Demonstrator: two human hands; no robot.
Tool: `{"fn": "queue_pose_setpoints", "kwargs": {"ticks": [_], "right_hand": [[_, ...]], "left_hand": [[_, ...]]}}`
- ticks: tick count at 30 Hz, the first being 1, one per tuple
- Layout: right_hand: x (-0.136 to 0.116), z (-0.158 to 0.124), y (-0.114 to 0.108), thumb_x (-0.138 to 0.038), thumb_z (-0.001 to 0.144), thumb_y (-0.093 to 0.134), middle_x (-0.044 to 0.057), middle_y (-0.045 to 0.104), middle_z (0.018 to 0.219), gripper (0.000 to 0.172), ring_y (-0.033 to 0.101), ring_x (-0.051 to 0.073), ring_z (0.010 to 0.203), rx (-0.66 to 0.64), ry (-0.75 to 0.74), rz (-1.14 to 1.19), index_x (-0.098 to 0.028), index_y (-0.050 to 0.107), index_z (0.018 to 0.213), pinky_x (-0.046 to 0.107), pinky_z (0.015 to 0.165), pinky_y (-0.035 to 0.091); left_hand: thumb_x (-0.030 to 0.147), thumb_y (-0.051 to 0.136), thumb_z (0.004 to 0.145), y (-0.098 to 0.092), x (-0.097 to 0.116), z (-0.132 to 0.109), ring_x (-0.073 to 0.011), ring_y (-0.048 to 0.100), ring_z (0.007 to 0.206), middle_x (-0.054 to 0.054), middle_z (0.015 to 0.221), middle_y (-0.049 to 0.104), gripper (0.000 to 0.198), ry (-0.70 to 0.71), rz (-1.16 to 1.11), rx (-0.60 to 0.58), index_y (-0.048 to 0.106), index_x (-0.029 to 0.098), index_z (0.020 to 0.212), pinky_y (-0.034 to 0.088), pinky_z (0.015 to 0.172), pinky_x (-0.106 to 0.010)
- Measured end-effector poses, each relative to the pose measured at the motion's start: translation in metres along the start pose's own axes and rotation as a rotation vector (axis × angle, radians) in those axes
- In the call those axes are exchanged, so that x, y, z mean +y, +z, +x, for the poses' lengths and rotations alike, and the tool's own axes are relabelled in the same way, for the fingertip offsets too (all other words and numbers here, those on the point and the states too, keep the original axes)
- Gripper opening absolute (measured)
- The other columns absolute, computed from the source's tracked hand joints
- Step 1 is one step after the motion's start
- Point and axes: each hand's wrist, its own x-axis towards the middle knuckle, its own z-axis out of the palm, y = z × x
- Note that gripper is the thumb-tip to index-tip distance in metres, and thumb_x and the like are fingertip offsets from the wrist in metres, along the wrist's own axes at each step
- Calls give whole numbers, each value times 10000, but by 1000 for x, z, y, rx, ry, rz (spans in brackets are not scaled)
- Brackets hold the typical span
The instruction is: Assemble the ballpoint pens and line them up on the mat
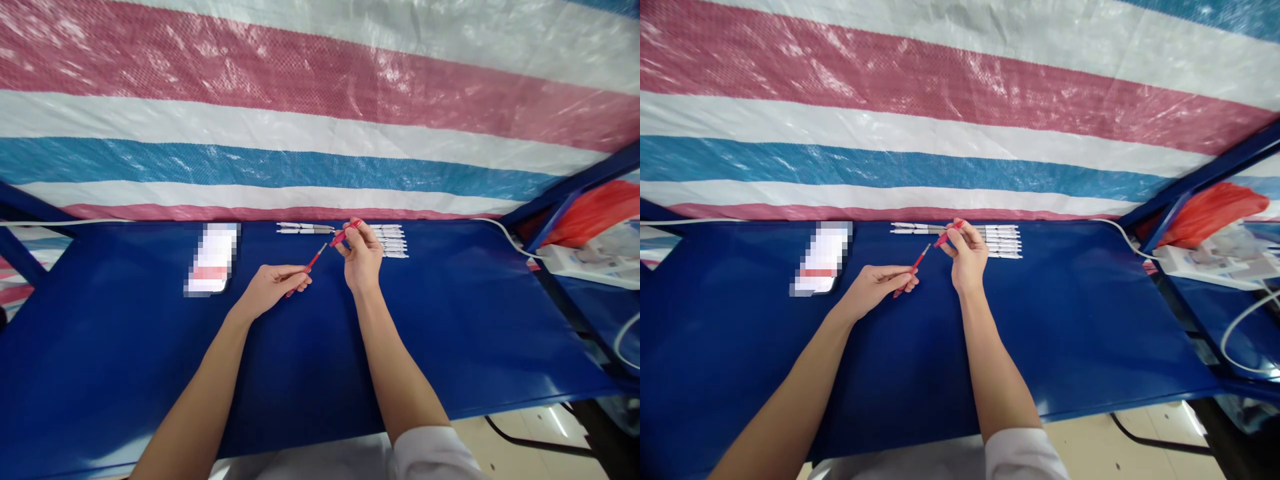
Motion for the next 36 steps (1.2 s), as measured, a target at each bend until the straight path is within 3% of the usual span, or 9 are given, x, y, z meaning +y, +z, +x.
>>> {"fn": "queue_pose_setpoints", "kwargs": {"ticks": [10, 24, 36], "right_hand": [[-2, -2, 4, -318, 666, 786, -3, 736, 898, 289, 715, 147, 782, 29, -14, 31, -249, 709, 936, 262, 630, 607], [-2, -5, 2, -363, 707, 747, 0, 729, 942, 281, 710, 150, 807, -26, -44, -65, -268, 690, 965, 286, 661, 610], [3, -14, -1, -369, 687, 785, -1, 759, 943, 314, 732, 160, 831, -132, 33, -89, -267, 715, 976, 280, 683, 625]], "left_hand": [[417, 720, 812, -1, 3, -1, -180, 647, 715, -83, 827, 751, 309, -16, 27, -14, 785, 176, 994, 479, 552, -260], [420, 711, 817, 0, 0, -1, -182, 649, 680, -83, 815, 753, 310, -7, 29, -23, 786, 181, 1000, 471, 521, -264], [435, 694, 835, 3, -4, 1, -192, 671, 723, -85, 865, 763, 335, 56, 87, -2, 770, 183, 1043, 505, 566, -269]]}}
